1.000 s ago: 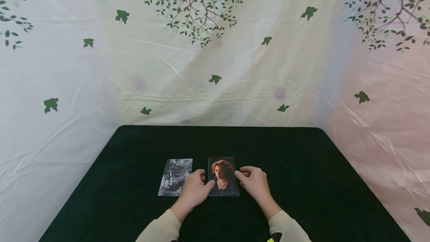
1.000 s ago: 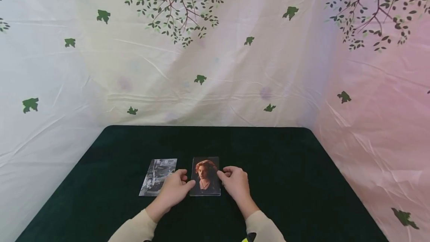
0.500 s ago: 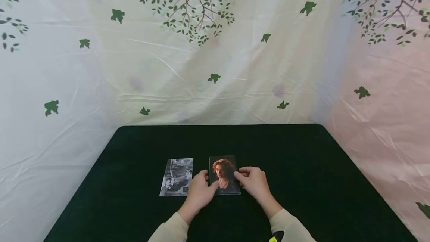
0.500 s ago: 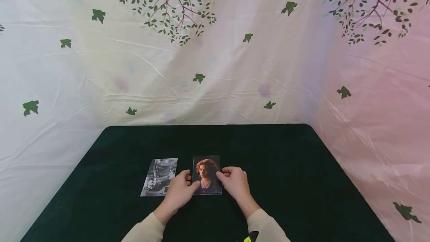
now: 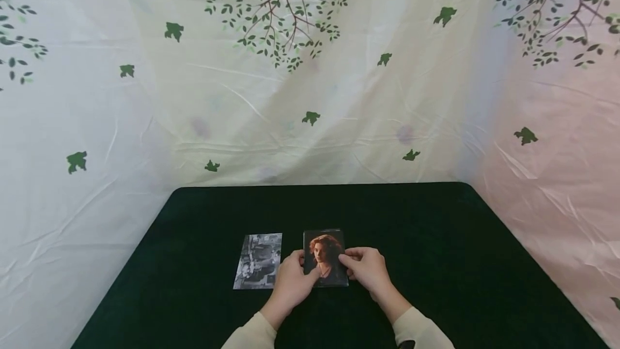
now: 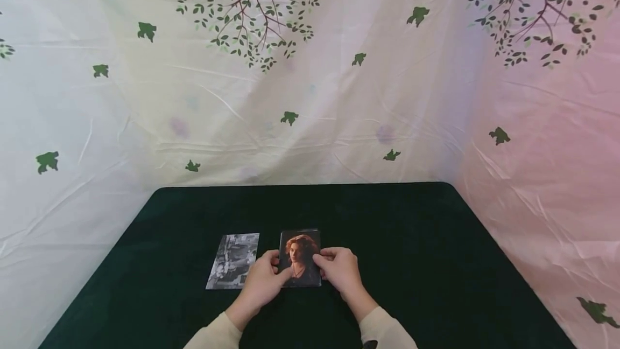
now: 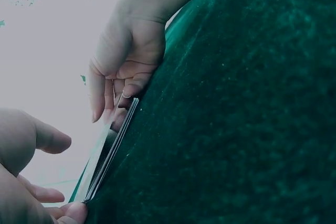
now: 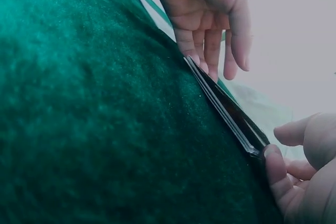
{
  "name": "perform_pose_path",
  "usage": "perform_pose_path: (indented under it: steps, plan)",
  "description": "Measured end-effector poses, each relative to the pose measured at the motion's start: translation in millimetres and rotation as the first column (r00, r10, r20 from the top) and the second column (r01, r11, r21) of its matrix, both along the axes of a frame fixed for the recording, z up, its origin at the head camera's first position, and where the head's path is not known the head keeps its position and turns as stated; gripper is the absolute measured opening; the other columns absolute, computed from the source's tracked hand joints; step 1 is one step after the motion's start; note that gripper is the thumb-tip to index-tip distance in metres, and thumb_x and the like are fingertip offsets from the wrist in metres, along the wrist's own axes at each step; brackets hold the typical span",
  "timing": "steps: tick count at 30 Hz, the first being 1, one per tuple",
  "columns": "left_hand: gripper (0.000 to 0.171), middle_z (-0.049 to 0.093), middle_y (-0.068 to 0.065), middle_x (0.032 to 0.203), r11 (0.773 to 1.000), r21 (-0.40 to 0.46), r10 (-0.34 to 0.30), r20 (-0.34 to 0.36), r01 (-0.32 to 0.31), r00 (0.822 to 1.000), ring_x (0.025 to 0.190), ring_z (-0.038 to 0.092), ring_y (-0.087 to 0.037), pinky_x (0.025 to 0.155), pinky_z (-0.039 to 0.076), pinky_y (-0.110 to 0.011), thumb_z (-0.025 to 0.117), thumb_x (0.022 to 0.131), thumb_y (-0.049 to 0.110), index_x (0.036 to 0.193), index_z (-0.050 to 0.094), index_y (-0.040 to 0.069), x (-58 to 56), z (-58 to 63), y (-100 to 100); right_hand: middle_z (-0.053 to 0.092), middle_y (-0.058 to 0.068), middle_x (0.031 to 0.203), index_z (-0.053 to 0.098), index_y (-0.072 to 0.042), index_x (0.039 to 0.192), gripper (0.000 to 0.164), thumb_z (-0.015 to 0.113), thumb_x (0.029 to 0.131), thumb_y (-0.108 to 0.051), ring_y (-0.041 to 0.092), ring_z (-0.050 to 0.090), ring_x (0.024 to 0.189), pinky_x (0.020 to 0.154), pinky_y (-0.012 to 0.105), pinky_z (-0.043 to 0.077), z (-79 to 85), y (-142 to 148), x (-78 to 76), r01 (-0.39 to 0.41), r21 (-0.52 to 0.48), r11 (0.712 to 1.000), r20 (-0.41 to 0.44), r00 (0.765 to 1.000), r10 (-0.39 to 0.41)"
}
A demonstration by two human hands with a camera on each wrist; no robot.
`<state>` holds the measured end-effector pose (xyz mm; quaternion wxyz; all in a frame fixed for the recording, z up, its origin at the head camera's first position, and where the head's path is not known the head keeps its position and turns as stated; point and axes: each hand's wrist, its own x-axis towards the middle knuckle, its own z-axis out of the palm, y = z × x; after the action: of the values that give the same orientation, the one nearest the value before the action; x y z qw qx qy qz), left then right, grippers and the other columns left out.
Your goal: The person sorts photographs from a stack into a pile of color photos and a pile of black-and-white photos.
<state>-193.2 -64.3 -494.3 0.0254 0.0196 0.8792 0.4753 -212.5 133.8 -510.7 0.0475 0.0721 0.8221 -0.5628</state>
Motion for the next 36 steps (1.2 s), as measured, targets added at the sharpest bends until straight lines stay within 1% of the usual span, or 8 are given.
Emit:
perform_pose_path:
  steps: [6,12,16,20,24,28,33,36]
  plan:
    - [0.059,0.059,-0.016,0.11,1.0,-0.005,0.013,-0.004,-0.013,1.0,0.095,0.058,-0.026,0.077,0.049,-0.044,0.075,0.081,0.028,0.126,0.053,-0.005,4.7,0.5,1.1,0.065,0.004,0.087,0.066,-0.004,0.116,0.037,0.07,0.088,-0.027,0.018,0.061,0.068,0.06,0.033,0.052,0.0,-1.5,2.4,-0.035,0.013,0.999,0.001,0.999,0.035]
    - [0.063,0.059,-0.017,0.117,1.0,-0.006,0.02,0.016,-0.02,1.0,0.106,0.056,-0.032,0.086,0.046,-0.05,0.077,0.08,0.036,0.125,0.054,-0.001,7.6,4.7,3.0,0.063,0.005,0.09,0.065,-0.005,0.118,0.036,0.07,0.087,-0.024,0.019,0.06,0.07,0.06,0.033,0.05,2.2,-1.2,3.6,-0.038,-0.007,0.999,0.008,0.999,0.038]
    - [0.064,0.057,-0.017,0.121,0.999,0.027,0.017,0.053,-0.019,0.998,0.112,0.053,-0.034,0.09,0.044,-0.053,0.076,0.081,0.038,0.126,0.054,-0.001,8.3,6.5,3.8,0.063,0.006,0.096,0.064,-0.008,0.118,0.034,0.069,0.088,-0.023,0.02,0.061,0.079,0.065,0.033,0.051,4.6,0.5,4.8,-0.027,-0.054,0.998,0.015,1.0,0.027]
    - [0.064,0.057,-0.017,0.121,0.999,0.037,0.016,0.062,-0.018,0.998,0.112,0.053,-0.034,0.09,0.044,-0.053,0.075,0.081,0.04,0.126,0.054,-0.001,8.9,7.1,4.6,0.061,0.007,0.105,0.063,-0.008,0.121,0.036,0.07,0.088,-0.022,0.02,0.058,0.093,0.073,0.034,0.051,7.9,-0.5,5.8,-0.018,-0.113,0.993,0.01,1.0,0.02]
    - [0.065,0.057,-0.018,0.121,0.998,0.056,0.008,0.07,-0.012,0.998,0.112,0.053,-0.033,0.09,0.044,-0.053,0.075,0.081,0.04,0.126,0.054,-0.002,9.5,7.9,4.9,0.057,0.011,0.113,0.059,-0.007,0.124,0.037,0.068,0.09,-0.016,0.024,0.055,0.101,0.076,0.035,0.051,10.7,-2.5,7.6,-0.026,-0.184,0.983,0.016,0.999,0.03]
    - [0.065,0.056,-0.018,0.122,0.997,0.073,0.009,0.081,-0.015,0.997,0.113,0.052,-0.034,0.09,0.044,-0.053,0.075,0.081,0.04,0.126,0.054,-0.002,9.9,8.8,5.2,0.056,0.012,0.117,0.056,-0.006,0.127,0.039,0.066,0.09,-0.013,0.025,0.056,0.102,0.078,0.036,0.052,10.8,-3.1,8.9,-0.031,-0.228,0.973,0.027,0.999,0.038]
    - [0.066,0.055,-0.016,0.121,0.993,0.104,0.044,0.095,-0.054,0.994,0.111,0.05,-0.032,0.089,0.043,-0.052,0.075,0.08,0.044,0.125,0.054,0.0,9.8,7.4,7.3,0.058,0.015,0.117,0.051,-0.003,0.131,0.043,0.065,0.091,-0.012,0.023,0.061,0.099,0.08,0.038,0.053,9.1,-1.1,8.0,-0.043,-0.323,0.946,0.055,0.996,0.064]
    - [0.064,0.053,-0.016,0.121,0.989,0.12,0.07,0.1,-0.082,0.993,0.111,0.049,-0.031,0.089,0.043,-0.051,0.076,0.08,0.041,0.125,0.054,0.001,9.2,5.9,6.0,0.058,0.015,0.117,0.05,-0.003,0.131,0.045,0.066,0.09,-0.012,0.024,0.061,0.099,0.08,0.038,0.053,7.5,-2.8,8.3,-0.04,-0.338,0.94,0.066,0.996,0.066]
